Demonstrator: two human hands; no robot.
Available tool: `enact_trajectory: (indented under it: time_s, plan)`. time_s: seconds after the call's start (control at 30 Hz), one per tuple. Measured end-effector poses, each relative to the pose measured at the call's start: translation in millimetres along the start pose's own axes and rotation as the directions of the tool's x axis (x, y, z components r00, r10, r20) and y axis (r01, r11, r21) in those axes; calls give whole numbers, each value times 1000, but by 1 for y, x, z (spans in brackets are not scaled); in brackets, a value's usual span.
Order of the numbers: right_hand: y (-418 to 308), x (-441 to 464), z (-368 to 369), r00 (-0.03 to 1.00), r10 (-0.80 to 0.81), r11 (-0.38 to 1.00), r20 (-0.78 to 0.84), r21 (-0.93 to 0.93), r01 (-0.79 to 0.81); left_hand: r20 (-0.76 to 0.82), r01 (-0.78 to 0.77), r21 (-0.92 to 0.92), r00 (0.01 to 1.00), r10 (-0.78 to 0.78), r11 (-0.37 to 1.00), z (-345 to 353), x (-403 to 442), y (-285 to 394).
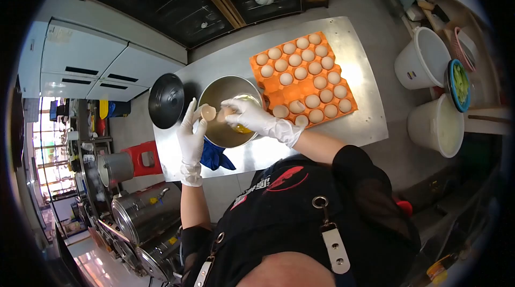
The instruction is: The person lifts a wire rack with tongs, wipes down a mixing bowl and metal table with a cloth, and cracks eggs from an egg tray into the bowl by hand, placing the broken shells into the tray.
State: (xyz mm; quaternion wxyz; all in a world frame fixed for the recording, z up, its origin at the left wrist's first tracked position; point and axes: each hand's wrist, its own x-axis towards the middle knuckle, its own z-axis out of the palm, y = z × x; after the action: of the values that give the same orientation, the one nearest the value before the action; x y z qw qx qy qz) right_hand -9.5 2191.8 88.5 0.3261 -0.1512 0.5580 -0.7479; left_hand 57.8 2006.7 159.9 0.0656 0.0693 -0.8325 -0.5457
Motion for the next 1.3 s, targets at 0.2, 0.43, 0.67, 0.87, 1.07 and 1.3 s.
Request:
enact_trajectory:
  time_s: [0.2,0.43,0.67,0.87,1.07,1.3]
  plan:
    - [-1,-23,-7,990,-132,989,40,-66,134,184,-60,112,982,39,992,25,-16,-17]
    - [-5,-64,-86,906,-336,787,-258,-606,119,29,124,-123,992,-121,985,30,-18,-5]
    - [-1,-78,-149,814,-513,112,-274,-961,-253,31,75,-15,997,-74,997,55,-18,3]
    - [10,-85,-194,914,-326,-133,-240,-946,-296,49,108,-60,993,-105,992,61,-21,-1]
    - [-5,-69,-179,905,-379,-117,-194,-960,-254,1,135,-116,991,-136,984,59,-26,-8]
    - [6,-18,-152,949,-283,-51,-136,-986,-157,-44,141,-81,989,-145,987,54,-32,-11]
